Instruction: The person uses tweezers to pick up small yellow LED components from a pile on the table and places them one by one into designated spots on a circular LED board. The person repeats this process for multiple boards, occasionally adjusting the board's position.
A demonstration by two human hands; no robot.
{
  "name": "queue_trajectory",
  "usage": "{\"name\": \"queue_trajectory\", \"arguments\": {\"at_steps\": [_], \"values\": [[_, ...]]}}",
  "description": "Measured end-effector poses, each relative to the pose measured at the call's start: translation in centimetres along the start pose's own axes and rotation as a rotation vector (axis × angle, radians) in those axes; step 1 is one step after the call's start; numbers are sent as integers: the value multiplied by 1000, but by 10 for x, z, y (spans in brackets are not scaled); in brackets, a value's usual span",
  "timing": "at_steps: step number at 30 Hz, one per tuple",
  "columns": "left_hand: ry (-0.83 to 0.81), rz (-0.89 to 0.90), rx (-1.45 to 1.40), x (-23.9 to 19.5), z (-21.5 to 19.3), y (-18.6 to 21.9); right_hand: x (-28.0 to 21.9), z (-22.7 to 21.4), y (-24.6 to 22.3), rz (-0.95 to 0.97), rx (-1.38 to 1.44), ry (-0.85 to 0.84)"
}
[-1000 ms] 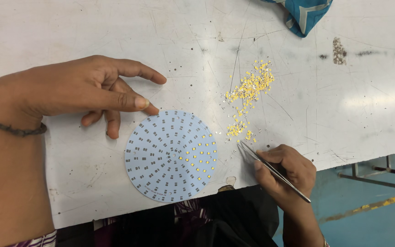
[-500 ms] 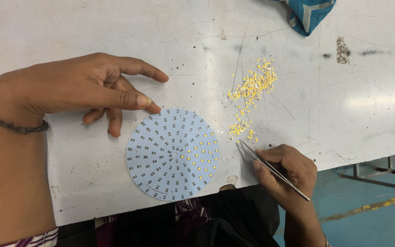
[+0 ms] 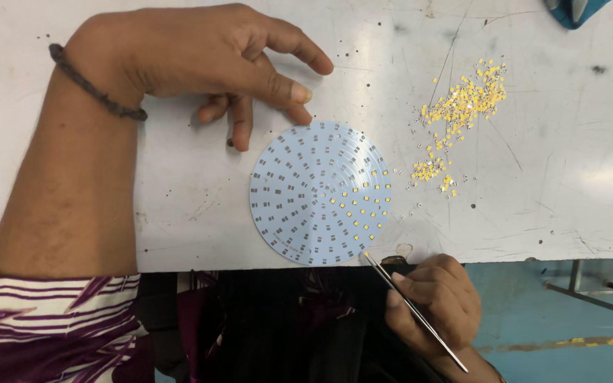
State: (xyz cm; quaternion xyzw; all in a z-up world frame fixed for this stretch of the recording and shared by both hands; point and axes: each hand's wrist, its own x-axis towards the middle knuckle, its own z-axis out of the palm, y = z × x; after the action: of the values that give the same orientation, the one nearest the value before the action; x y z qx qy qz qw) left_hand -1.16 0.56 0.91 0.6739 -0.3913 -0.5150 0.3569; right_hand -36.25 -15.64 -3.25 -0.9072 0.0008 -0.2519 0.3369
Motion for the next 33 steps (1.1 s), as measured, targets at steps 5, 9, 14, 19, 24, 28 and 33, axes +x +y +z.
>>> {"name": "queue_trajectory", "arguments": {"at_steps": [5,9,14,19,24,28,33], "values": [[24,29,16,-3,2,4,-1,2,4,-27,-40,-11],[63,10,17,-4,3,4,0,2,5,-19,-33,-30],[102,31,1,-6,6,6,-1,2,6,-20,-60,-52],[127,3,-2,-7,7,6,-8,-5,6,89,116,12],[130,34,38,-7,7,-2,-13,-11,4,372,627,198],[269,87,58,-24,9,-8,-3,-28,3,491,1024,182],[409,12,-23,-42,7,-11,21,-44,13,575,1240,166]]}}
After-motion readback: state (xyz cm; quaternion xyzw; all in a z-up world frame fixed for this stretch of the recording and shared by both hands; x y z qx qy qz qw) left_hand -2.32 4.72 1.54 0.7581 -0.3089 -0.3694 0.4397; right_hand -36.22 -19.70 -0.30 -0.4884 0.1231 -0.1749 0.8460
